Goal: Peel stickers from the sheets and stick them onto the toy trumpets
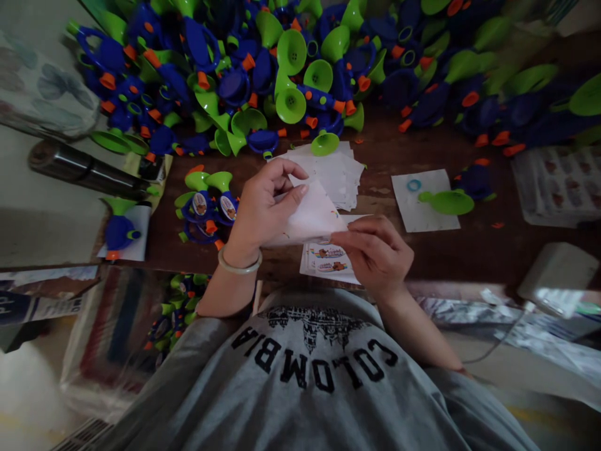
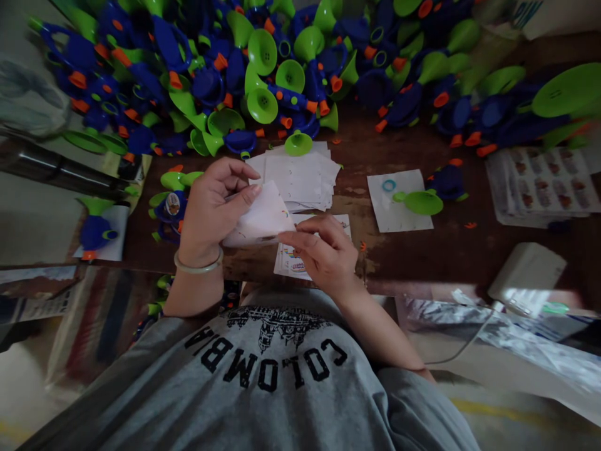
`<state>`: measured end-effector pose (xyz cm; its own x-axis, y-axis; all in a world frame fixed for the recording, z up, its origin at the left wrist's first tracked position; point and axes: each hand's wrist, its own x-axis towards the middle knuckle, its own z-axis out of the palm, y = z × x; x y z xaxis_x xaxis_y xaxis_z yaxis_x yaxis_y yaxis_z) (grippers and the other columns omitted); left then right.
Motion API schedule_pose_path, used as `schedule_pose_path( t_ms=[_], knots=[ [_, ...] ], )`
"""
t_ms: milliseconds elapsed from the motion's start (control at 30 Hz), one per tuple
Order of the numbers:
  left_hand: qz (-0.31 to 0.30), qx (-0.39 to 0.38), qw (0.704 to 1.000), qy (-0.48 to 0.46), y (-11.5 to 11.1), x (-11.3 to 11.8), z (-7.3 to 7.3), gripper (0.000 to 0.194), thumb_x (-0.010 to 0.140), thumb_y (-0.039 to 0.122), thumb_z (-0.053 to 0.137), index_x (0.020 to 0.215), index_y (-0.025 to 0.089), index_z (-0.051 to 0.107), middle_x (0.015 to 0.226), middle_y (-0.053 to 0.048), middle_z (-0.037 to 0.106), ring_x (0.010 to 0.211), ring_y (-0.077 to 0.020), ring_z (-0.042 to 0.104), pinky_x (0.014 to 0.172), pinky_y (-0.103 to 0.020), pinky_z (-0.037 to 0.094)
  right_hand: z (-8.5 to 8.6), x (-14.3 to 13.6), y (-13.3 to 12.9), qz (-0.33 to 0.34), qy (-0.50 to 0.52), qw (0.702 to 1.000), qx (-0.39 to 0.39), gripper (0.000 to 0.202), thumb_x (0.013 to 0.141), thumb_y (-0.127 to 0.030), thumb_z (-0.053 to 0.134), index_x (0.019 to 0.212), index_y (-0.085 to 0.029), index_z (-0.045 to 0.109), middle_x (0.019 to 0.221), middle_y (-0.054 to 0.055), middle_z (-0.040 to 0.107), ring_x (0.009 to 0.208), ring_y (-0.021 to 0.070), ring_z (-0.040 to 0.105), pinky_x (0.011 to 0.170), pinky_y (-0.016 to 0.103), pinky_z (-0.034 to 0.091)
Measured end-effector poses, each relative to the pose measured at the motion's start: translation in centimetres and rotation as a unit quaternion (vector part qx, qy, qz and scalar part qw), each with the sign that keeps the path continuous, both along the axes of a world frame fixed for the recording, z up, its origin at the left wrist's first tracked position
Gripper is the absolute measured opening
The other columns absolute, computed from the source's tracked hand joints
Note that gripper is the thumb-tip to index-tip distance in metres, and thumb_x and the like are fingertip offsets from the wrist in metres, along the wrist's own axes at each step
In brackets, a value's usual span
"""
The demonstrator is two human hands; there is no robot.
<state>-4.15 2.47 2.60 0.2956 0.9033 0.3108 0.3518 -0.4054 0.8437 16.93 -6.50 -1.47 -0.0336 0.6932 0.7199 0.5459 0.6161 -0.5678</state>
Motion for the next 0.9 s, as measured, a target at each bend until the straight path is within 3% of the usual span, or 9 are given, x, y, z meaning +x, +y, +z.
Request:
schedule_pose_path(
  t_ms=[133, 267, 433, 567, 633, 700, 767, 833, 900],
  knots=[
    [-0.019, -0.001, 1.000, -0.007, -0.3, 0.0, 0.8, 0.011, 0.093, 0.027, 0.073, 0.103, 0.024, 0.070, 0.069, 0.004, 0.056, 0.061, -0.0113, 0.051, 0.058, -0.026, 0.042, 0.8, 0.2, 0.0, -0.001, -0.040, 0.998, -0.043, 0.030, 0.099, -0.023, 0.075, 0.126, -0.036, 0.076, 0.093, 0.000, 0.079, 0.081, 0.0185, 0.074, 0.072, 0.034, 0.063],
    [-0.022, 0.002, 1.000, -0.002, 0.0, 0.0, 0.9, 0.012, 0.094, 0.031, 0.074, 0.102, 0.024, 0.070, 0.070, 0.003, 0.057, 0.064, -0.0126, 0.055, 0.059, -0.026, 0.044, 1.3, 0.1, -0.2, -0.013, -0.059, 0.994, -0.089, 0.016, 0.100, -0.026, 0.074, 0.113, -0.034, 0.080, 0.092, 0.001, 0.078, 0.081, 0.0177, 0.074, 0.072, 0.034, 0.063],
    [-0.031, -0.019, 0.999, -0.001, 0.5, 0.3, 0.0, 0.011, 0.093, 0.031, 0.073, 0.098, 0.024, 0.068, 0.067, 0.004, 0.056, 0.059, -0.0111, 0.051, 0.053, -0.024, 0.040, 0.2, -0.1, -0.1, -0.033, -0.032, 0.999, 0.004, 0.024, 0.099, -0.019, 0.072, 0.107, -0.040, 0.082, 0.084, -0.002, 0.074, 0.073, 0.0161, 0.070, 0.065, 0.033, 0.061],
    [-0.009, -0.013, 1.000, -0.004, 1.0, 0.4, -0.6, 0.009, 0.093, 0.030, 0.072, 0.098, 0.024, 0.066, 0.066, 0.005, 0.054, 0.056, -0.0102, 0.048, 0.051, -0.024, 0.036, -1.4, 0.9, -0.4, -0.073, -0.078, 0.992, 0.062, 0.019, 0.095, -0.028, 0.078, 0.103, -0.044, 0.084, 0.073, -0.002, 0.066, 0.068, 0.0173, 0.064, 0.061, 0.035, 0.060],
    [0.015, 0.001, 1.000, -0.006, 1.4, 0.3, -0.8, 0.009, 0.095, 0.031, 0.071, 0.097, 0.024, 0.065, 0.065, 0.006, 0.054, 0.056, -0.0096, 0.046, 0.052, -0.025, 0.035, -1.6, 1.6, -0.6, -0.056, -0.120, 0.987, 0.093, 0.020, 0.091, -0.032, 0.083, 0.100, -0.050, 0.084, 0.068, -0.002, 0.060, 0.066, 0.0170, 0.059, 0.058, 0.032, 0.058],
    [0.031, 0.013, 0.999, -0.010, 1.9, 0.2, -1.0, 0.011, 0.096, 0.034, 0.071, 0.097, 0.024, 0.065, 0.066, 0.006, 0.055, 0.057, -0.0092, 0.046, 0.054, -0.026, 0.036, -1.3, 2.1, -0.8, -0.035, -0.098, 0.985, 0.138, 0.020, 0.093, -0.037, 0.081, 0.098, -0.055, 0.082, 0.069, -0.001, 0.055, 0.065, 0.0170, 0.056, 0.057, 0.032, 0.057],
    [0.034, 0.020, 0.999, -0.018, 2.1, 0.1, -1.0, 0.013, 0.097, 0.036, 0.073, 0.098, 0.025, 0.066, 0.067, 0.005, 0.056, 0.058, -0.0091, 0.047, 0.055, -0.027, 0.036, -0.6, 2.3, -0.7, -0.050, -0.013, 0.988, 0.146, 0.023, 0.100, -0.042, 0.071, 0.108, -0.061, 0.079, 0.085, 0.001, 0.059, 0.078, 0.0195, 0.063, 0.064, 0.036, 0.062],
    [0.031, 0.025, 0.998, -0.039, 2.3, 0.1, -1.1, 0.013, 0.096, 0.036, 0.074, 0.099, 0.025, 0.067, 0.067, 0.006, 0.057, 0.059, -0.0087, 0.046, 0.054, -0.029, 0.034, 0.1, 2.1, -0.4, -0.045, 0.052, 0.995, 0.078, 0.037, 0.100, -0.048, 0.069, 0.133, -0.066, 0.068, 0.113, 0.003, 0.062, 0.104, 0.0254, 0.069, 0.078, 0.044, 0.067],
    [0.023, 0.028, 0.997, -0.069, 2.3, 0.2, -1.1, 0.012, 0.095, 0.035, 0.076, 0.100, 0.027, 0.069, 0.065, 0.006, 0.058, 0.058, -0.0081, 0.045, 0.054, -0.030, 0.032, 0.8, 1.8, 0.0, -0.032, 0.113, 0.991, -0.057, 0.074, 0.097, -0.056, 0.071, 0.163, -0.063, 0.037, 0.154, 0.006, 0.045, 0.144, 0.0371, 0.055, 0.098, 0.058, 0.066]
  ],
)
